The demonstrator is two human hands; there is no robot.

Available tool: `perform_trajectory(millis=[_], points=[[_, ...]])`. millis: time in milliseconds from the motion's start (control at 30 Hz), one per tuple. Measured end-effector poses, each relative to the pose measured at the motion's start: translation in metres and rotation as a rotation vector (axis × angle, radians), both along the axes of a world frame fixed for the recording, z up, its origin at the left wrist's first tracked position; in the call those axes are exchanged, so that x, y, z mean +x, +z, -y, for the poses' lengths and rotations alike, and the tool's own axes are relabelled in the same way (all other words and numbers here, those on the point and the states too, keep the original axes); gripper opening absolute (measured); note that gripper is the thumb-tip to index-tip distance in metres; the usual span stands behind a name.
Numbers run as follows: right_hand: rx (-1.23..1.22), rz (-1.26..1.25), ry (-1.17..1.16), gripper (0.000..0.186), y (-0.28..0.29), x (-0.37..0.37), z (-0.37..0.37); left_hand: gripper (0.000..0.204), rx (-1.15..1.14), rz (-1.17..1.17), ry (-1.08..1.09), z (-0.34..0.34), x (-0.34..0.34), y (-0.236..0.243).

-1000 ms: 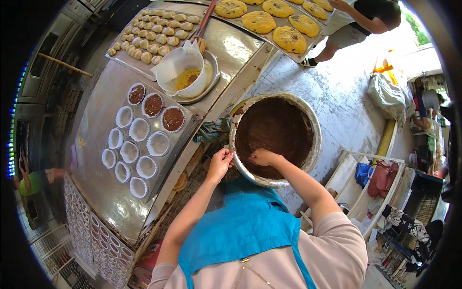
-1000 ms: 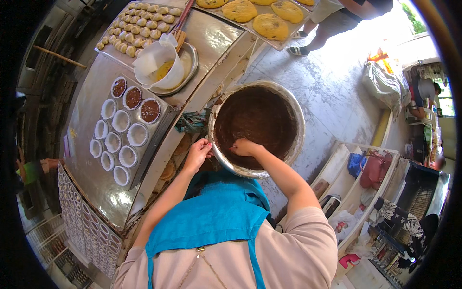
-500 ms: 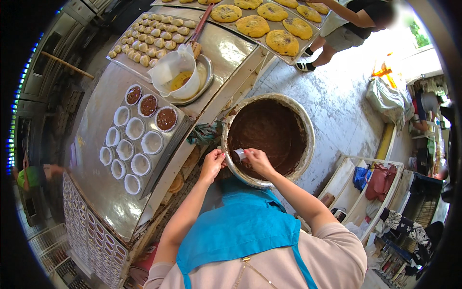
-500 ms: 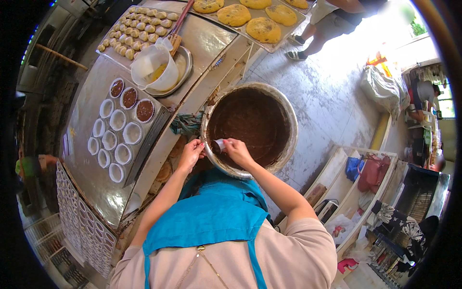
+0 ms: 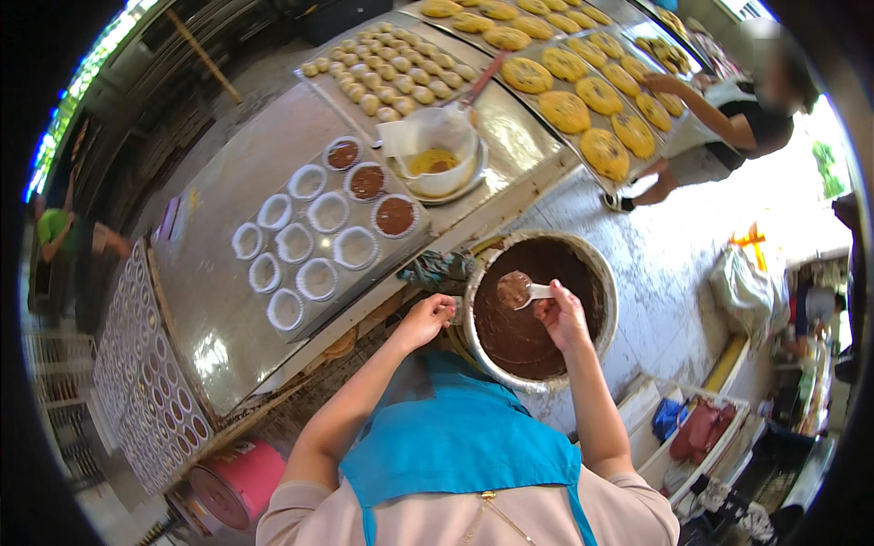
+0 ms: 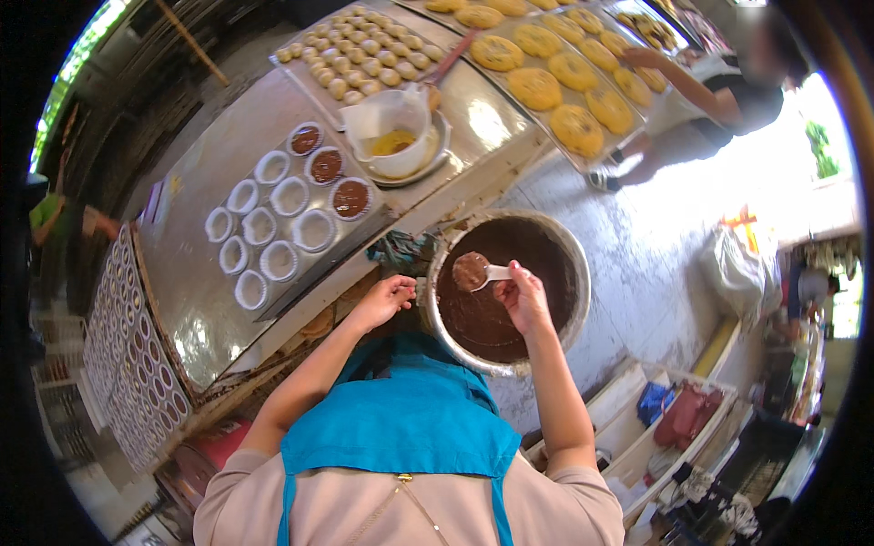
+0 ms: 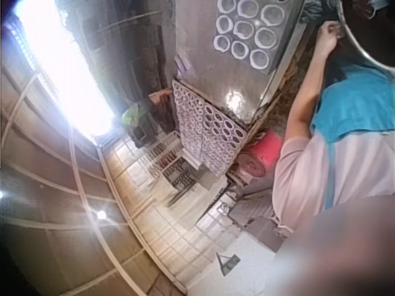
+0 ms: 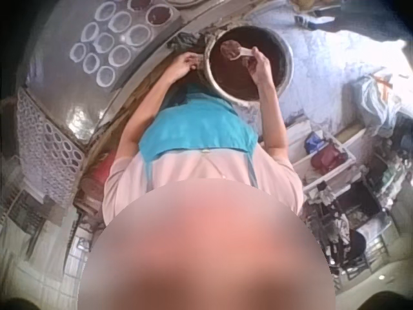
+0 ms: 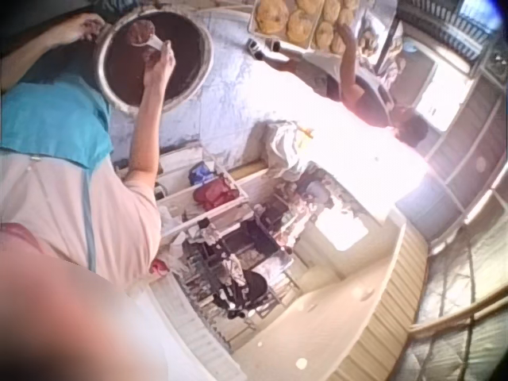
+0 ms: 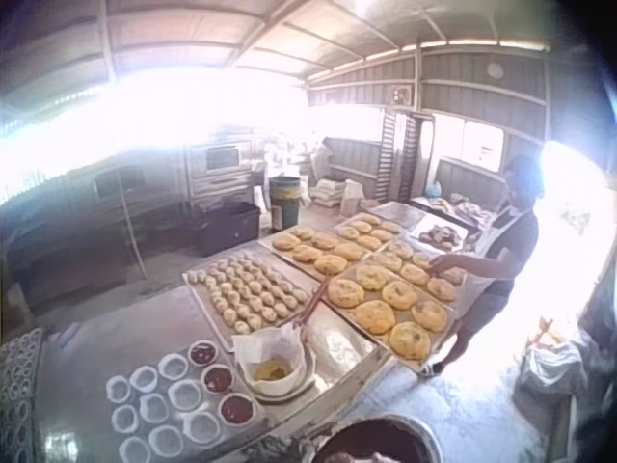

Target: The person scoops a brown batter from a large bowl and fills white paper cupcake liners arranged on a metal tray. The person repeats this action across multiple liners, moving the filled tray aside and bringing a new tray into position.

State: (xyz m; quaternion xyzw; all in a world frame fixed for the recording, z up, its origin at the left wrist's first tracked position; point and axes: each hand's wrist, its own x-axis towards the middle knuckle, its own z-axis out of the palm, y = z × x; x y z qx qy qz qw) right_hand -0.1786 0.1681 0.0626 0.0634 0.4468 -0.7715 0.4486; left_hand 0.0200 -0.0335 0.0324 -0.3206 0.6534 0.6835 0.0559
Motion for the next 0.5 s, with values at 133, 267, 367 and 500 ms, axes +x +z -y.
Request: perform_trajectory(millis=[133,267,367,500], points=[[-0.094,-0.177,0.157,0.015,0.08,-0.003,0.059,0.028,-0.032,-0.038,-0.119,0.023,0.025,0.043],[-0.129,-0.492,0.285,0.015,0.13,0.027,0.134,0.026,0.096,-0.098,0.025,0.034,0.055,0.071],[-0.07,-0.85,0.428,0.017,0.141,0.06,0.178,0.027,0.149,-0.102,0.059,0.041,0.074,0.079],[-0.028,-1.601,0.489,0.014,0.132,0.095,0.212,0.028,0.101,-0.126,0.035,0.051,0.093,0.077]])
